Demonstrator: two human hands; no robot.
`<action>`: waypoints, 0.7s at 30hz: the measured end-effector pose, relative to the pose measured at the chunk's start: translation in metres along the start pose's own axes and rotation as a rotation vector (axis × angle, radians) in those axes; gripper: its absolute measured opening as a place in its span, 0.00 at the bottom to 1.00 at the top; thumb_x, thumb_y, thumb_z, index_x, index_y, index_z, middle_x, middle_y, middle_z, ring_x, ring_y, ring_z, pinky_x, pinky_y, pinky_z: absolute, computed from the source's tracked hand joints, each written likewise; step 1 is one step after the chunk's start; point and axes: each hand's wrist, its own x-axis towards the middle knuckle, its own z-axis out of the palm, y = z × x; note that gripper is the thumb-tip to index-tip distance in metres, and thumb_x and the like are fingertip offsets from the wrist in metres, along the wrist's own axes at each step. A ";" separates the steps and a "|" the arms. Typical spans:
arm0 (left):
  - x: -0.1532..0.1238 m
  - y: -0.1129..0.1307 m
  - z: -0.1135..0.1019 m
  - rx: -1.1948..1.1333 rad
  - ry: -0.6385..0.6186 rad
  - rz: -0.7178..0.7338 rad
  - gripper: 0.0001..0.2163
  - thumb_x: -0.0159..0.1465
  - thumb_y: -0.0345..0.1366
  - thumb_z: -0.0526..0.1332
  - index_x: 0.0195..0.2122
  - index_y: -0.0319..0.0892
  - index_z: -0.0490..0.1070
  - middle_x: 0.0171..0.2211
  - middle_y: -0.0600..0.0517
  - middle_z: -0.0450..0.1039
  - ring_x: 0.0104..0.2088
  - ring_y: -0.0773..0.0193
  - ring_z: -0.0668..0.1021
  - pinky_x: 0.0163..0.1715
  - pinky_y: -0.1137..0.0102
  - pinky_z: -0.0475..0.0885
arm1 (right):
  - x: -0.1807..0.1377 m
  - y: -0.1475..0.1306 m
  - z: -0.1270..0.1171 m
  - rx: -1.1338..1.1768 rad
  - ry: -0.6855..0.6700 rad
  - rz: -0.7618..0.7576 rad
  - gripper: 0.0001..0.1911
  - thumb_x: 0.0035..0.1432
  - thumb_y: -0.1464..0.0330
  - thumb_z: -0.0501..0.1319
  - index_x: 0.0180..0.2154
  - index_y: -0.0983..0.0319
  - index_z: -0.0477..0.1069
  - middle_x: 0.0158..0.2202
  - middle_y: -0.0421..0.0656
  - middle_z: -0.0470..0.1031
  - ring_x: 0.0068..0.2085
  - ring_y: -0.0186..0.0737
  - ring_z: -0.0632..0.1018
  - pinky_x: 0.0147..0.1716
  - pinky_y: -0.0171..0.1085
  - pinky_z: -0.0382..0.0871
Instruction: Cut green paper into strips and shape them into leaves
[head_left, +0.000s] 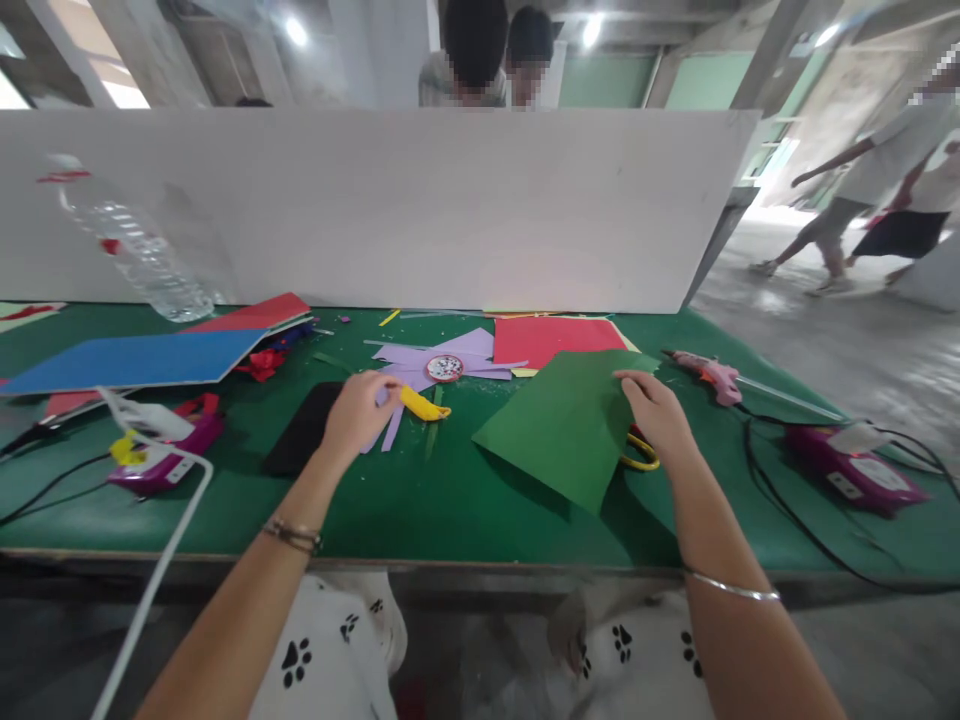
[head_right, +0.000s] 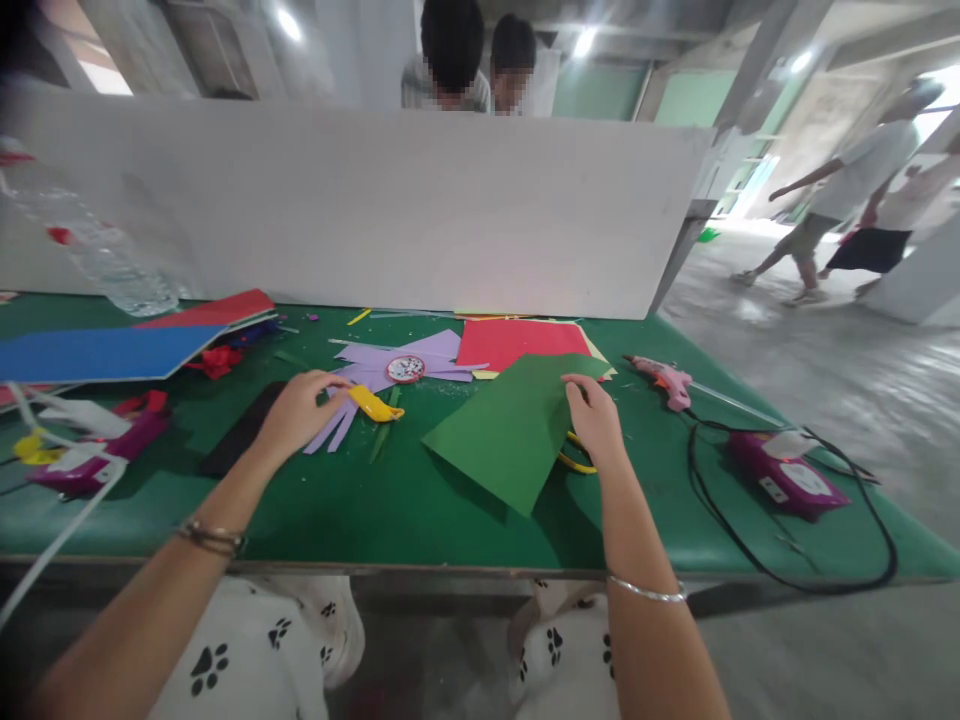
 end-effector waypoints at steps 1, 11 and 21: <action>-0.009 0.012 0.002 -0.038 -0.015 0.082 0.10 0.57 0.37 0.51 0.37 0.42 0.69 0.39 0.52 0.71 0.43 0.65 0.70 0.46 0.71 0.63 | -0.002 -0.003 0.002 0.057 0.005 0.010 0.10 0.45 0.67 0.53 0.29 0.60 0.71 0.27 0.38 0.70 0.30 0.35 0.69 0.33 0.35 0.64; -0.065 0.110 0.038 -0.052 0.044 0.730 0.28 0.55 0.44 0.57 0.54 0.39 0.53 0.50 0.42 0.61 0.50 0.55 0.65 0.47 0.61 0.63 | -0.030 -0.014 0.003 -0.272 -0.322 -0.168 0.26 0.50 0.69 0.48 0.53 0.64 0.57 0.53 0.48 0.63 0.52 0.43 0.66 0.50 0.41 0.58; -0.067 0.092 0.055 0.065 -0.183 0.731 0.21 0.56 0.43 0.57 0.49 0.39 0.60 0.45 0.45 0.67 0.44 0.58 0.70 0.38 0.66 0.67 | -0.073 -0.003 -0.006 -0.851 -0.533 -0.547 0.17 0.53 0.73 0.49 0.43 0.62 0.69 0.34 0.47 0.76 0.33 0.43 0.77 0.29 0.37 0.67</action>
